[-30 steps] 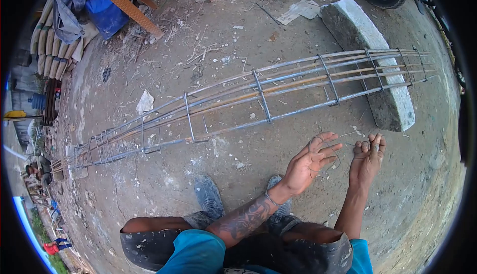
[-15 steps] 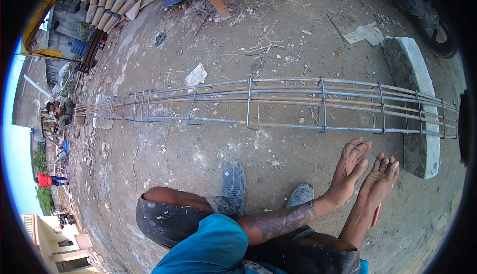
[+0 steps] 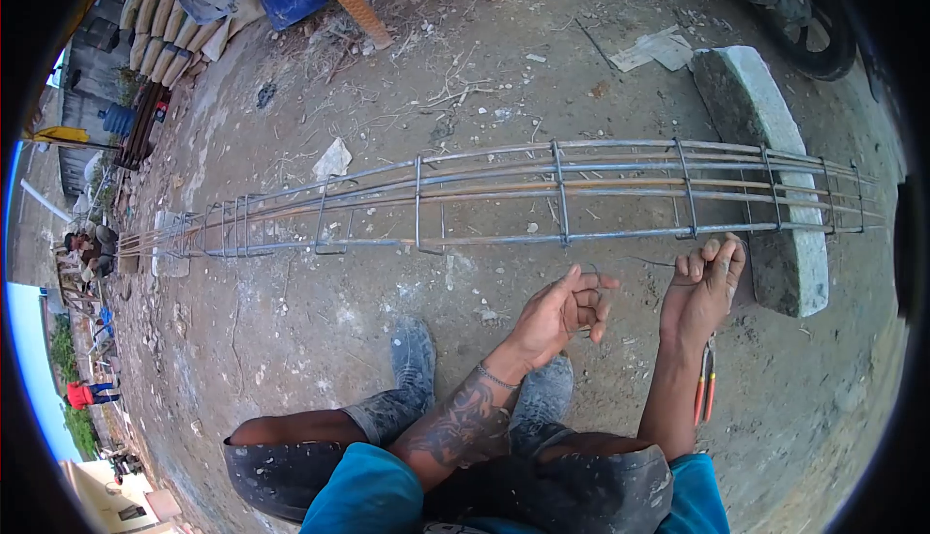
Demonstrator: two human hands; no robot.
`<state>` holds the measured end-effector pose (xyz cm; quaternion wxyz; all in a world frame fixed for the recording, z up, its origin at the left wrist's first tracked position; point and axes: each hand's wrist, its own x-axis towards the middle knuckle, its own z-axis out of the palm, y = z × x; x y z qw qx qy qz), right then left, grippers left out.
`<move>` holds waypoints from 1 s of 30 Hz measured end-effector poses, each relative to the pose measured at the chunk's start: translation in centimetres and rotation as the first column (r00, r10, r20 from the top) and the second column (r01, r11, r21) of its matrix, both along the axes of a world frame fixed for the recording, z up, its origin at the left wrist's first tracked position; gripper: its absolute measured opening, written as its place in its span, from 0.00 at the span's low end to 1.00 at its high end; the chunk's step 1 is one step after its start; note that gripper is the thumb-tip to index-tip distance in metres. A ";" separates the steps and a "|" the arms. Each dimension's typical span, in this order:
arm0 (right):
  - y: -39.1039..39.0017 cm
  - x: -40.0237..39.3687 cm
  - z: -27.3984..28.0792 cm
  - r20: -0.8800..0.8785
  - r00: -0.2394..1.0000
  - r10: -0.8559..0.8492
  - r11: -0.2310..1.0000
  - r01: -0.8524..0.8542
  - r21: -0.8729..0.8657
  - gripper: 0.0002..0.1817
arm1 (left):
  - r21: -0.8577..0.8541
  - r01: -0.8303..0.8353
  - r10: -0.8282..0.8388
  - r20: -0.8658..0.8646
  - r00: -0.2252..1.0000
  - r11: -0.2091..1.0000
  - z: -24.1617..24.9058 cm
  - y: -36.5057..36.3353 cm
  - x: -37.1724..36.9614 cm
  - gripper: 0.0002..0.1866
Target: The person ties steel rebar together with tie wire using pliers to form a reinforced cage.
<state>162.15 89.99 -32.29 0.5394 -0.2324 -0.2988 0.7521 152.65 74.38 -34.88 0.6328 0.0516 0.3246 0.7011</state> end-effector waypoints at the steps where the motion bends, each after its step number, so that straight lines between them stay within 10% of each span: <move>1: 0.0 -0.4 0.6 -0.019 1.000 -0.009 0.999 0.008 -0.044 0.09 | 0.005 0.022 -0.022 0.003 1.000 1.000 -0.5 -0.2 -0.3 0.35; 10: 2.4 -0.2 0.5 -0.081 0.994 -0.079 0.982 0.063 -0.180 0.08 | 0.178 -0.092 0.057 0.192 0.980 0.980 1.2 -0.3 1.1 0.51; 13: 2.4 0.0 0.3 -0.077 0.980 -0.183 0.961 0.162 -0.224 0.07 | 0.178 -0.151 0.161 -0.043 0.986 0.972 1.3 0.3 1.8 0.57; 15: 1.4 -0.3 1.1 -0.025 0.974 -0.226 0.947 0.214 -0.239 0.06 | 0.102 -0.137 0.170 -0.496 0.852 0.985 2.3 0.9 2.4 0.51; 19: -1.6 -0.9 1.2 0.037 0.988 -0.149 0.966 0.154 -0.209 0.05 | -0.047 -0.238 0.136 -0.704 0.697 0.970 2.4 0.6 0.9 0.42; 24: -5.9 -2.2 1.6 -0.021 1.000 0.021 0.973 -0.026 -0.228 0.04 | 0.253 -0.424 0.492 -0.509 0.706 0.870 1.9 -0.2 -2.2 0.33; 30: -7.8 -4.3 3.2 0.011 0.998 0.054 0.995 -0.053 -0.087 0.04 | 0.303 -0.371 0.400 -0.038 0.916 0.878 3.7 -2.4 -5.0 0.25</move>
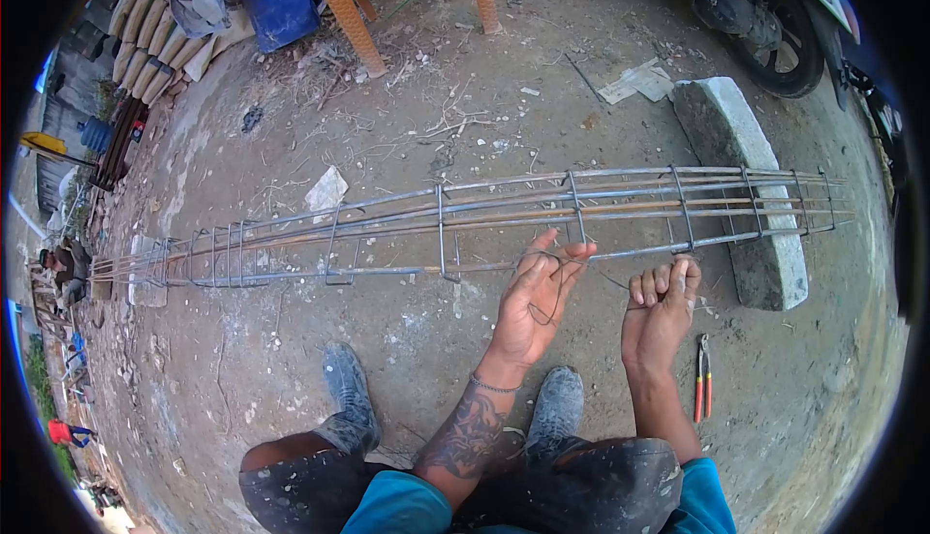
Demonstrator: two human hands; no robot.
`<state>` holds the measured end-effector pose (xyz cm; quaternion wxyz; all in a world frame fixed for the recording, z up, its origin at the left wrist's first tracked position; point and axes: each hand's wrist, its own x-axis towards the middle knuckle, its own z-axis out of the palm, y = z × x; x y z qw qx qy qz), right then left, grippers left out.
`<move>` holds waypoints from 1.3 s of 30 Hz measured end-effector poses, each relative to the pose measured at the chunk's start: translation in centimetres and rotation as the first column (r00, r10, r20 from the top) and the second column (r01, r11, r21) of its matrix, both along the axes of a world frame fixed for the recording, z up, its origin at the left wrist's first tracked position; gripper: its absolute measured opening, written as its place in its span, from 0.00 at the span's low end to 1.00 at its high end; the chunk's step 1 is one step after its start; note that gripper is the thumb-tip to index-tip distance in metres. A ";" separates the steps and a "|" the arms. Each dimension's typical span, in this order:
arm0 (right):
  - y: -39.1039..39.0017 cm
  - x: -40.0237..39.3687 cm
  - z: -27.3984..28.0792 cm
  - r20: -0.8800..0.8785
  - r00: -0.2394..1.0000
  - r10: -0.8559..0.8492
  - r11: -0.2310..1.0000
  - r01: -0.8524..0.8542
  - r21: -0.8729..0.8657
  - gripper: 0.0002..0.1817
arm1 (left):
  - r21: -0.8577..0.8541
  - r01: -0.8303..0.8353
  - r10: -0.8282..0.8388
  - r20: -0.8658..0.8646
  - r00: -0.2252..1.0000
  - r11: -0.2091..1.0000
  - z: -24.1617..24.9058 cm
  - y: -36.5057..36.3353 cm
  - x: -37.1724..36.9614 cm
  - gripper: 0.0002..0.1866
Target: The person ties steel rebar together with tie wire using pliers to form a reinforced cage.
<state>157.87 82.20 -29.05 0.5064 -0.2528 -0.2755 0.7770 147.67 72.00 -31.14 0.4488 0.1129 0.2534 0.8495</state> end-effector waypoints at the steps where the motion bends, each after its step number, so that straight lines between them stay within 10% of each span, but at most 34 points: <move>1: -1.1 -0.7 0.5 0.019 0.999 0.029 0.999 -0.030 0.017 0.04 | 0.017 0.004 -0.005 0.015 1.000 1.000 -0.2 0.0 -0.3 0.25; 6: -5.1 -4.4 3.7 0.145 0.975 0.167 0.983 -0.176 0.051 0.03 | -0.152 -0.411 0.386 -0.169 0.907 0.899 -0.2 -1.4 -2.9 0.17; 11: -8.7 -7.1 6.3 0.315 0.915 0.253 0.958 -0.283 0.053 0.02 | 0.008 -0.291 0.273 0.324 0.906 0.957 1.1 -3.9 -5.7 0.16; 13: -10.0 -8.1 7.8 0.425 0.874 0.238 0.959 -0.280 0.039 0.03 | -0.246 -0.299 0.369 0.328 0.870 0.922 2.0 -4.7 -7.1 0.17; 19: -14.2 -11.0 13.3 0.624 0.779 0.058 0.922 -0.281 0.266 0.06 | 0.088 0.096 -0.130 0.604 0.786 0.991 5.0 -8.0 -9.7 0.22; 28: -18.1 -14.0 8.5 0.601 0.780 0.176 0.922 -0.345 0.178 0.06 | 0.145 0.021 -0.084 0.445 0.891 0.989 2.4 -12.3 -15.3 0.15; 31: -17.5 -15.4 6.9 0.582 0.797 0.162 0.939 -0.306 0.158 0.05 | -0.181 -0.229 0.273 0.278 0.921 0.956 3.0 -12.6 -15.7 0.15; 39: -15.2 -14.0 2.4 0.406 0.901 0.153 0.987 -0.163 -0.010 0.09 | -0.069 -0.595 0.560 -0.267 0.784 0.801 3.2 -11.3 -13.0 0.23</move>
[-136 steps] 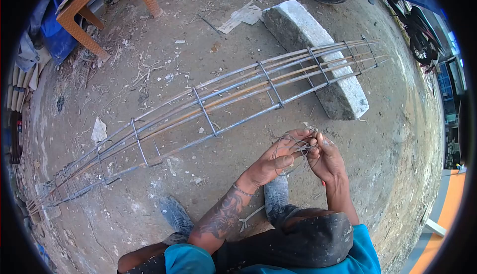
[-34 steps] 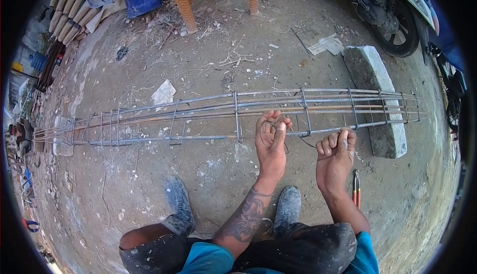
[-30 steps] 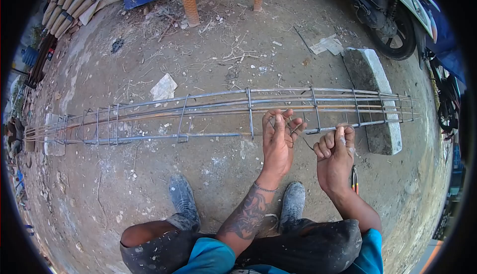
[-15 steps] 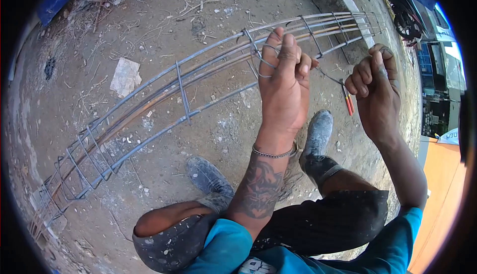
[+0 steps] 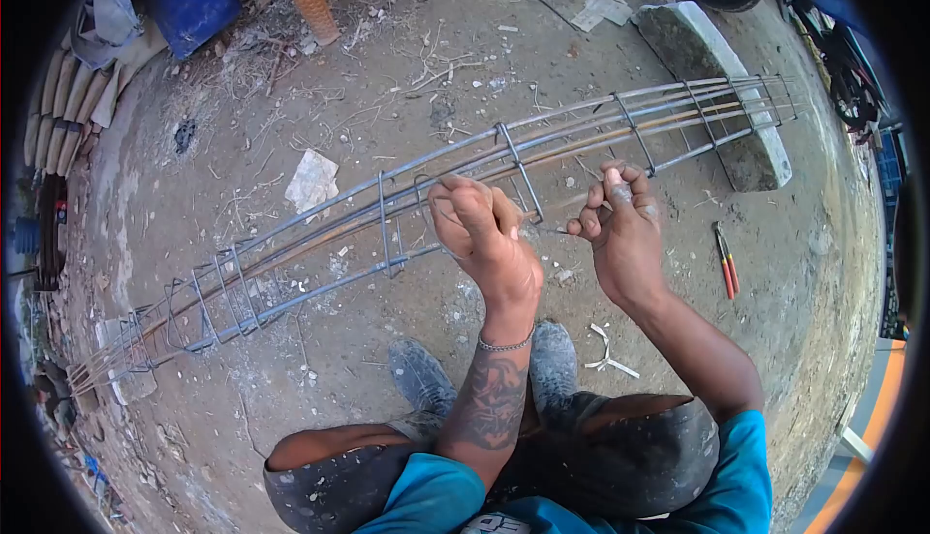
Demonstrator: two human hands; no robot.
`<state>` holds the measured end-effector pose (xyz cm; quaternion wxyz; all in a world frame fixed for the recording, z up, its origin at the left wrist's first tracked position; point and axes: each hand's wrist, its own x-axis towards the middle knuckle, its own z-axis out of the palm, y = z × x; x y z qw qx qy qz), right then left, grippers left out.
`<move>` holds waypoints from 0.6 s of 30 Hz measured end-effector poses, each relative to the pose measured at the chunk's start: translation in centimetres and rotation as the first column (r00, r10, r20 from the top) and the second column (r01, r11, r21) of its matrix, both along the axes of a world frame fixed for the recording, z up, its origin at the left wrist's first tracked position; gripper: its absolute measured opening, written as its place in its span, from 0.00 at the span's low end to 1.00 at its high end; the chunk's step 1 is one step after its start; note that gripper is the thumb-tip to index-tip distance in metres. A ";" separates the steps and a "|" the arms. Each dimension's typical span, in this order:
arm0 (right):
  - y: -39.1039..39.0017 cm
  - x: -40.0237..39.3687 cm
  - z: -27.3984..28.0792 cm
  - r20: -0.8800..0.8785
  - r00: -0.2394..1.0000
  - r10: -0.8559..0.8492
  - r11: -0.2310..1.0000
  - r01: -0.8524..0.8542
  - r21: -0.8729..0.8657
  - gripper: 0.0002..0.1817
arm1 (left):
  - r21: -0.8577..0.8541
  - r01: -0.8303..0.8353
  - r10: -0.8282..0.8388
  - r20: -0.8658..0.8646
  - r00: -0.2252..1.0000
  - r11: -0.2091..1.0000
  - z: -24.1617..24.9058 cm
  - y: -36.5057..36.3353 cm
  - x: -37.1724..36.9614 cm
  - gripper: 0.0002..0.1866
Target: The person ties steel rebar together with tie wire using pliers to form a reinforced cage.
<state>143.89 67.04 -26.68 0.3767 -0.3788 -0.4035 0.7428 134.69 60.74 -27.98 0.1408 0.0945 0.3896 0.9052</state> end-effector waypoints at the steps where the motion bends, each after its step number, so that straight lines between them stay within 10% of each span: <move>1: 0.3 0.5 -0.1 -0.040 0.999 0.012 1.000 -0.012 0.020 0.09 | 0.045 0.069 -0.076 0.197 0.977 0.997 0.2 -0.2 0.0 0.24; 8: 4.9 7.6 -2.9 -0.099 0.973 -0.206 0.978 0.202 -0.053 0.13 | 0.013 0.319 -0.295 0.417 0.859 0.948 -2.7 2.0 6.4 0.28; 12: 8.7 11.3 -4.3 0.029 0.933 -0.360 0.932 0.361 -0.043 0.15 | -0.033 0.441 -0.441 -0.152 0.885 0.897 -4.4 0.9 14.2 0.25; 14: 10.3 12.7 -4.8 0.117 0.928 -0.354 0.934 0.357 -0.003 0.15 | -0.086 0.535 -0.449 -0.663 0.598 0.840 -4.9 0.8 16.0 0.24; 18: 12.3 13.3 -6.4 0.508 0.832 -0.225 0.952 0.077 0.296 0.17 | -0.218 0.502 -0.400 -0.870 0.288 0.837 -7.9 1.8 14.9 0.22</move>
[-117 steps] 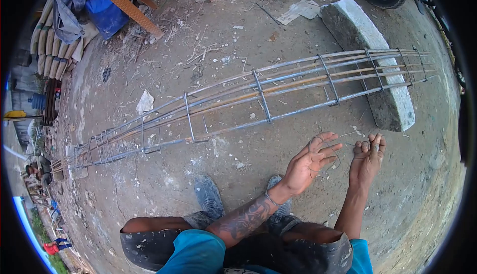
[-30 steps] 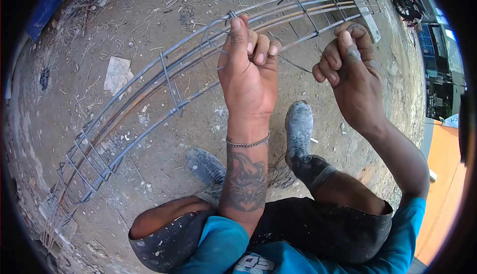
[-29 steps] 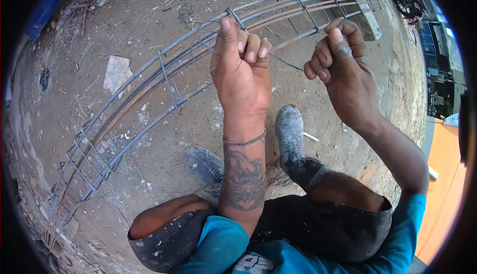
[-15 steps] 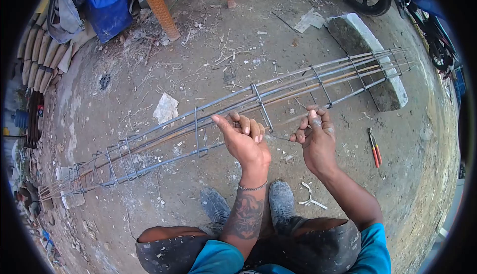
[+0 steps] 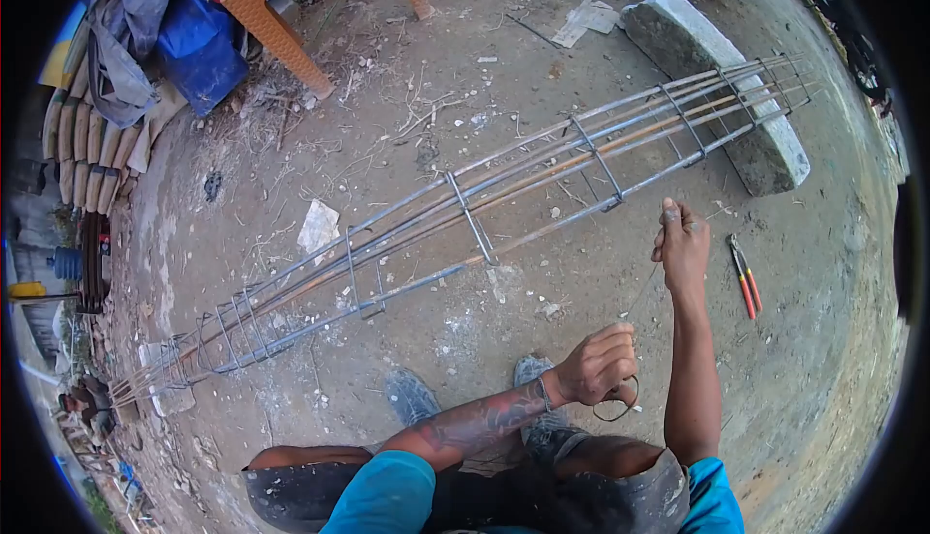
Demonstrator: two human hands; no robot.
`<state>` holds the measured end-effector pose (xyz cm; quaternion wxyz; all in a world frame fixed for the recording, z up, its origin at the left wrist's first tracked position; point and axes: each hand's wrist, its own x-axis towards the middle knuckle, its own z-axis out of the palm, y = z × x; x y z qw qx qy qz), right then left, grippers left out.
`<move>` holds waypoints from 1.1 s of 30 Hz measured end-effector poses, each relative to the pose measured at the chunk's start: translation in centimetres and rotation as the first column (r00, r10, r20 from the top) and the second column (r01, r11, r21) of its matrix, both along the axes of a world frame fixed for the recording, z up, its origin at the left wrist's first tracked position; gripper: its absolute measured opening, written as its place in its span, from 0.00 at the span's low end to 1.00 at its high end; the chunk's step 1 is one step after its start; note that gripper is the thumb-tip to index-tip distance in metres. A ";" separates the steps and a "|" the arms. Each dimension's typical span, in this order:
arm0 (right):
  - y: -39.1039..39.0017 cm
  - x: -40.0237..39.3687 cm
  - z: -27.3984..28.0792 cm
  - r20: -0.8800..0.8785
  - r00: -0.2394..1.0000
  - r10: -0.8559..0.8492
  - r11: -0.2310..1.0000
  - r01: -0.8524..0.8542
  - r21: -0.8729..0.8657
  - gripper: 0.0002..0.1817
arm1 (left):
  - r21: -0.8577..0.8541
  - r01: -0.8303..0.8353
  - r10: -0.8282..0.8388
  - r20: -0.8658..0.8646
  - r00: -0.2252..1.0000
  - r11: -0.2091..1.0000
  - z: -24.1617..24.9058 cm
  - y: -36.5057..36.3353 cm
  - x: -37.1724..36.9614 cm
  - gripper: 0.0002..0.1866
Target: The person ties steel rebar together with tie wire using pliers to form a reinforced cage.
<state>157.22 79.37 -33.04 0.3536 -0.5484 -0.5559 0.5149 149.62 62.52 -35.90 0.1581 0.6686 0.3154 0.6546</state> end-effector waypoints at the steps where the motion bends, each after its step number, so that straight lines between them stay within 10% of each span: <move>1: 0.1 -0.4 -0.4 0.258 0.966 0.024 0.992 -0.056 0.115 0.18 | 0.020 0.026 -0.023 -0.120 0.993 0.999 -1.2 0.2 -0.7 0.21; 6: -2.5 -3.6 -0.1 -0.021 0.968 0.249 0.968 -0.248 0.047 0.16 | 0.070 -0.094 0.112 -0.333 0.936 0.993 -5.4 -1.5 -1.4 0.15; 8: -2.6 -2.3 -0.2 -0.093 0.968 0.234 0.969 -0.240 -0.052 0.16 | 0.050 -0.255 0.187 -0.814 0.549 0.966 -4.6 -3.4 -4.3 0.24; 10: -3.9 -1.4 -1.3 -0.153 0.968 0.198 0.959 -0.223 -0.172 0.16 | -0.039 -0.344 0.184 -0.786 0.591 0.938 -4.0 -4.5 -8.0 0.34; 14: -8.1 -2.1 -6.5 -0.191 0.871 0.453 0.744 -0.488 -0.457 0.11 | -0.171 -0.883 0.562 -0.714 0.417 0.437 0.1 -2.8 -13.7 0.31; 20: -9.9 -6.7 -5.4 -0.067 0.822 0.566 0.757 -0.550 -0.354 0.11 | -0.549 -0.742 0.364 -0.648 0.669 0.386 -0.8 -2.5 -15.9 0.26; 33: -10.4 -7.4 -6.9 -0.086 0.899 0.430 0.846 -0.434 -0.309 0.10 | -0.480 -0.722 0.383 -0.625 0.680 0.499 -0.7 -2.9 -17.2 0.24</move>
